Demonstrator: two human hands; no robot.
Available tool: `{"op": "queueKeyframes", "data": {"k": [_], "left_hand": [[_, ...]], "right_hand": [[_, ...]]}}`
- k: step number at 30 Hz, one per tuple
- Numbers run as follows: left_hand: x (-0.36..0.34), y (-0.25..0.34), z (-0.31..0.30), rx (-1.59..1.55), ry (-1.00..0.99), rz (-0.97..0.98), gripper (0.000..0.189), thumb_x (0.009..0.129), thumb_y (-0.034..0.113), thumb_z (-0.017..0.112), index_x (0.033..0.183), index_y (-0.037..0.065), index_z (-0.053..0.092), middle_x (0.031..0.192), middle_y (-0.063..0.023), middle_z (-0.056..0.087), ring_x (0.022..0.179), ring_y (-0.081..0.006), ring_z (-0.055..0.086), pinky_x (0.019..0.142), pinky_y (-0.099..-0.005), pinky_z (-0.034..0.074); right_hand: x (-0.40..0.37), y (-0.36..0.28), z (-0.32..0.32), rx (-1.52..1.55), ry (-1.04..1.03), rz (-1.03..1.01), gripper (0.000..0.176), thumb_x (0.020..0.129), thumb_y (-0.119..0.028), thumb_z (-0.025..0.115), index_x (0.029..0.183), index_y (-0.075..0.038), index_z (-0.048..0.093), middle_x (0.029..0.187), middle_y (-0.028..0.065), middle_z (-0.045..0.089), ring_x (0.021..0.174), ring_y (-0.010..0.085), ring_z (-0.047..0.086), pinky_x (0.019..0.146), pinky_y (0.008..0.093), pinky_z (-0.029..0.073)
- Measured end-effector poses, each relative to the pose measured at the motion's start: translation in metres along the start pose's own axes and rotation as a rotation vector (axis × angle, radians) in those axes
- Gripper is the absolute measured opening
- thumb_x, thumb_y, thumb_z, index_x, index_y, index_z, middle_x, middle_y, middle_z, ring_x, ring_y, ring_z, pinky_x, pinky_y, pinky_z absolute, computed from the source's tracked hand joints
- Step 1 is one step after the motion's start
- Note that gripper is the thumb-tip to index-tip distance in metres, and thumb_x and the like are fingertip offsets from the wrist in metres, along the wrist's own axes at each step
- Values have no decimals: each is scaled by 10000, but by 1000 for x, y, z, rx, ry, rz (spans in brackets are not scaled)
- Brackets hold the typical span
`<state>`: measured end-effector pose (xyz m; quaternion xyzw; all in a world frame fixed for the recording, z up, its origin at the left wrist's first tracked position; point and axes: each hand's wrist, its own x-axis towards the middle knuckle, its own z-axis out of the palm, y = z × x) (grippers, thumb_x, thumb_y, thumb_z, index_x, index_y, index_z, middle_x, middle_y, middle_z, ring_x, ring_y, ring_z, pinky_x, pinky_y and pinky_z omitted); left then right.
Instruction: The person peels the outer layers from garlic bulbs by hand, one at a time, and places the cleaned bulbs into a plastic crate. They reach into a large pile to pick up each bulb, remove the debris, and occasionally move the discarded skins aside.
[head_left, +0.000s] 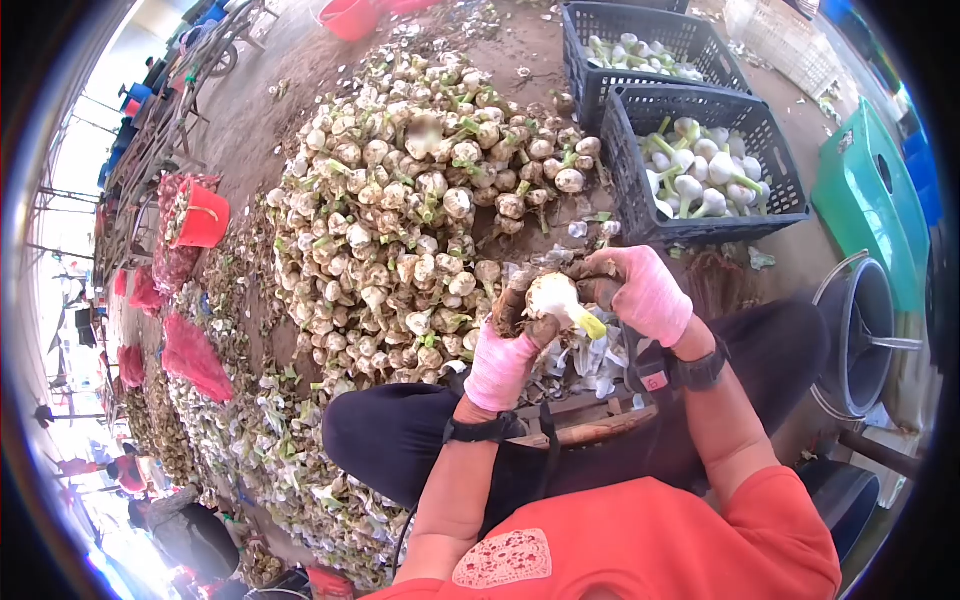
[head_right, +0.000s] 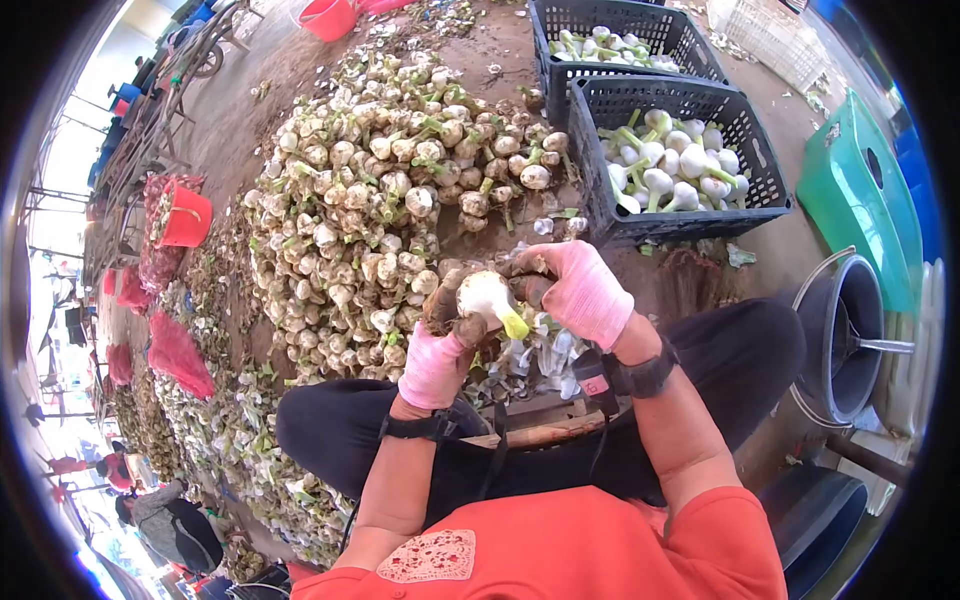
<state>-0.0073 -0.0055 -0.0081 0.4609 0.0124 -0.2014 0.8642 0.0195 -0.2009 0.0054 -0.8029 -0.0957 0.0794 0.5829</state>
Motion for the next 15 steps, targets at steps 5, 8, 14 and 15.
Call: {"op": "queueKeyframes", "data": {"k": [5,8,14,15], "left_hand": [[0,-6,-6,-184,-4,-38,573,802,184,712,1290,43,447,1207,-76,545,1117,-216,536,945,-372,456],[0,-5,-7,-208,9,-87,578,812,220,700,1301,52,442,1209,-80,544,1121,-217,533,939,-379,456],[0,0,-3,-202,45,-89,574,808,214,697,1295,41,446,1209,-87,541,1109,-216,539,948,-384,447],[0,-4,-4,-210,47,-73,565,808,206,695,1289,39,450,1208,-89,541,1108,-216,539,947,-382,448]], "right_hand": [[0,-4,20,-319,196,-105,256,719,-26,608,972,14,607,843,190,636,797,376,616,708,373,503],[-1,-2,20,-420,246,-196,279,736,-15,608,1014,15,597,852,194,636,791,343,629,716,349,505],[-4,-17,8,-131,65,-35,254,771,-16,608,1023,13,608,838,179,638,740,289,627,701,326,498],[-3,-17,9,-129,66,-36,254,771,-16,608,1023,13,608,838,179,638,740,289,627,701,326,498]]}}
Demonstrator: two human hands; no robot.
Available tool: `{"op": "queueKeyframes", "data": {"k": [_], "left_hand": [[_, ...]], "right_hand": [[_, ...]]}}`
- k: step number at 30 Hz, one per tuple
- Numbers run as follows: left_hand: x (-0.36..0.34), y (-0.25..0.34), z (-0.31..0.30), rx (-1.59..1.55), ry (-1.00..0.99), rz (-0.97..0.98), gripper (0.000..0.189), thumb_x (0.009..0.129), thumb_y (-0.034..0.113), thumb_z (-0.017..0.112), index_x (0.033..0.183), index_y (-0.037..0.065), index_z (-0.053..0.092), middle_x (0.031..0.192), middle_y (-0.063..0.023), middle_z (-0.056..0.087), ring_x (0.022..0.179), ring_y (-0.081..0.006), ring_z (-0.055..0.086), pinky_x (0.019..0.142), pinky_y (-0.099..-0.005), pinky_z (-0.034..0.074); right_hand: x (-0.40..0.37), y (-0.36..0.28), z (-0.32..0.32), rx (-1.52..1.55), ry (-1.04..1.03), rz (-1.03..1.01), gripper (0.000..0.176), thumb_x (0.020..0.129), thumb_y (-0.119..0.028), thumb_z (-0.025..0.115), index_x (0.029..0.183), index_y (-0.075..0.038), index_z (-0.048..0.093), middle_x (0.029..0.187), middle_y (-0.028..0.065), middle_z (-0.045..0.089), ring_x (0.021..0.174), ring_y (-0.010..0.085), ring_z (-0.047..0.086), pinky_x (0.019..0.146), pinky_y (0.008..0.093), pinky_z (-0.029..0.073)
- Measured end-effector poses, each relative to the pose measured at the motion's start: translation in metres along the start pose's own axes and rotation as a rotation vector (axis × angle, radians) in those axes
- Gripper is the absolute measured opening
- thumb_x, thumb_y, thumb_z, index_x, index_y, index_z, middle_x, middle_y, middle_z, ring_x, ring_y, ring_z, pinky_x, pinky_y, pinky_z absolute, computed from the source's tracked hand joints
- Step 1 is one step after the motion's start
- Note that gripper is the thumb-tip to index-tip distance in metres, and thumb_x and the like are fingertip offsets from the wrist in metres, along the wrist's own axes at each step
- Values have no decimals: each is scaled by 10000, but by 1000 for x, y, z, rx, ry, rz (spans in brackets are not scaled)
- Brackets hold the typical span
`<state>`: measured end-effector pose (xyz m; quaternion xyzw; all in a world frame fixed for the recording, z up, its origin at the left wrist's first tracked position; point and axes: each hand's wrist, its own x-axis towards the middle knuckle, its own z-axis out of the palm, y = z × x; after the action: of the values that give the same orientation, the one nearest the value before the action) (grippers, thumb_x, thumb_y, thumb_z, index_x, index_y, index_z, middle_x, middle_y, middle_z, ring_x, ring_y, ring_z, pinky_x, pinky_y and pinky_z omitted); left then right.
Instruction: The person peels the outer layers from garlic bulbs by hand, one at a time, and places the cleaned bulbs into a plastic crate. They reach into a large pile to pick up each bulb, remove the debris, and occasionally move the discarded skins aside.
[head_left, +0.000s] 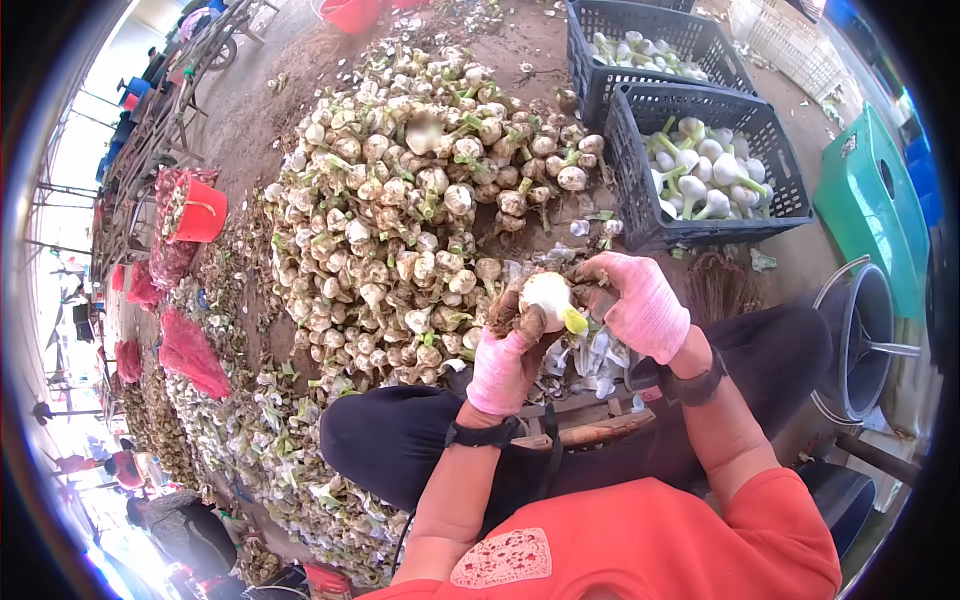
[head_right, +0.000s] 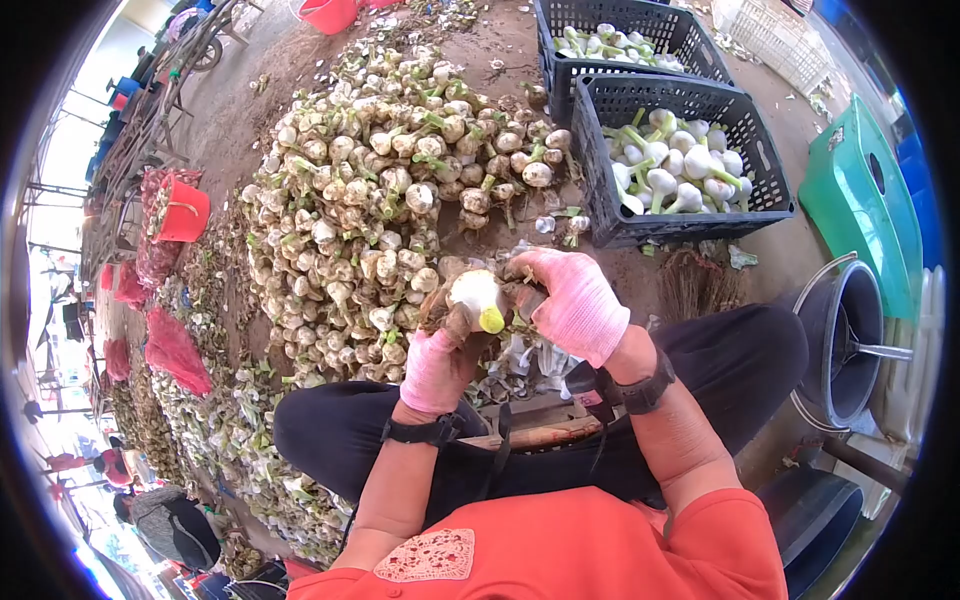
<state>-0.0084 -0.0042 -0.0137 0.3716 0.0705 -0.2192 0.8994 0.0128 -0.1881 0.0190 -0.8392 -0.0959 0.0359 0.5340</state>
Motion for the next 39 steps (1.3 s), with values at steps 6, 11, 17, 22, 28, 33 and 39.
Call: {"op": "queueKeyframes", "data": {"k": [6,11,17,22,28,33,39], "left_hand": [[2,-8,-6,-72,-17,-70,553,809,190,690,1287,44,453,1214,-84,542,1108,-212,540,938,-384,453],[0,-13,-23,261,-140,-92,498,906,374,488,1281,46,473,1199,-86,560,1107,-225,539,926,-375,444],[0,-6,-7,-198,-77,-319,504,923,374,445,1307,47,450,1193,-91,580,1055,-214,582,877,-363,482],[1,-2,-9,-33,-82,-130,459,902,250,542,1281,7,452,1180,-112,581,1020,-229,602,861,-364,506],[6,-6,-8,177,199,50,411,837,202,691,1173,30,530,1088,-87,614,988,-179,611,830,-322,521],[9,-11,-18,33,393,56,299,882,96,592,1150,-25,534,1079,-120,609,957,-186,623,810,-287,525],[25,-48,-46,747,311,123,312,811,-88,485,1099,-13,581,955,-94,655,831,-137,619,729,-243,492]], "right_hand": [[0,11,5,-308,114,-135,282,698,-103,646,963,-16,601,811,187,614,766,355,605,683,380,488],[8,22,4,-215,77,15,199,688,0,604,886,-4,582,800,190,611,768,361,613,684,382,486],[-1,134,51,-737,-531,420,380,707,-306,668,994,-60,640,978,175,650,948,326,621,823,397,493],[-8,100,33,-554,-379,339,358,719,-238,656,1055,-116,656,1075,159,628,999,323,602,861,379,483],[3,25,5,113,-158,-37,510,705,-42,677,1191,-9,528,1097,174,571,1045,336,551,947,367,424],[1,40,39,-23,-84,-244,723,666,-127,790,1281,-27,425,1157,186,521,1089,338,525,950,355,414],[1,50,34,1229,-312,270,600,848,-75,611,1379,-62,330,1120,74,534,945,144,565,817,264,486]]}}
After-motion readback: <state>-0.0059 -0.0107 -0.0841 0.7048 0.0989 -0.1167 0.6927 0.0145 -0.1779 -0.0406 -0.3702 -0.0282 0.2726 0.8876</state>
